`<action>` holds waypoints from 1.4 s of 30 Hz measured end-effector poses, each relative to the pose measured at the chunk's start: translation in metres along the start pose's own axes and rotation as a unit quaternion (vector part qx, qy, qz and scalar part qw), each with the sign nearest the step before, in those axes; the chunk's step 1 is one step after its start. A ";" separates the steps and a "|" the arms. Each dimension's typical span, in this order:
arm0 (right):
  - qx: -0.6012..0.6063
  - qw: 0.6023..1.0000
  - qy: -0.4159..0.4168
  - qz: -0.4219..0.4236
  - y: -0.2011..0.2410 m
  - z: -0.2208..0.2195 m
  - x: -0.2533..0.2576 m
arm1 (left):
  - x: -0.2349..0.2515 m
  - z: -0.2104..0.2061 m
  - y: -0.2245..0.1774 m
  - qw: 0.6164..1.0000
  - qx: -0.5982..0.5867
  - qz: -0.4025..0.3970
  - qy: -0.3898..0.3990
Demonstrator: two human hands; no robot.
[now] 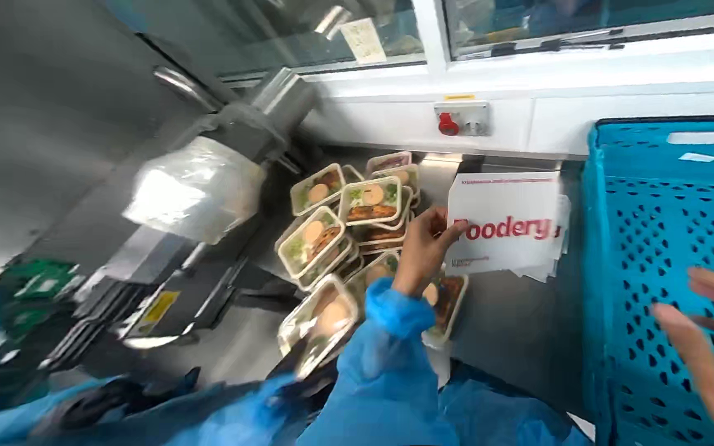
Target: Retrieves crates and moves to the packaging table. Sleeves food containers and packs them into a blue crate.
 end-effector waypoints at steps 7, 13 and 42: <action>0.100 0.995 0.006 -0.008 0.020 -0.119 0.002 | -0.147 0.027 0.062 0.987 -0.063 0.073 -0.125; 0.138 0.980 0.069 -0.129 0.021 -0.177 -0.052 | -0.226 0.061 0.117 0.961 -0.163 0.146 -0.169; 0.269 0.859 0.367 -0.234 0.088 -0.233 -0.158 | -0.332 0.144 0.173 0.996 -0.002 0.092 0.002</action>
Point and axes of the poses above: each hand's wrist, its own x-axis towards the middle knuckle, its own z-axis out of the back of the hand, y = z × x, the point moved 4 cm from there along x, towards the middle knuckle, and after that the axes turned 5 degrees about z, right-handed, at the moved point
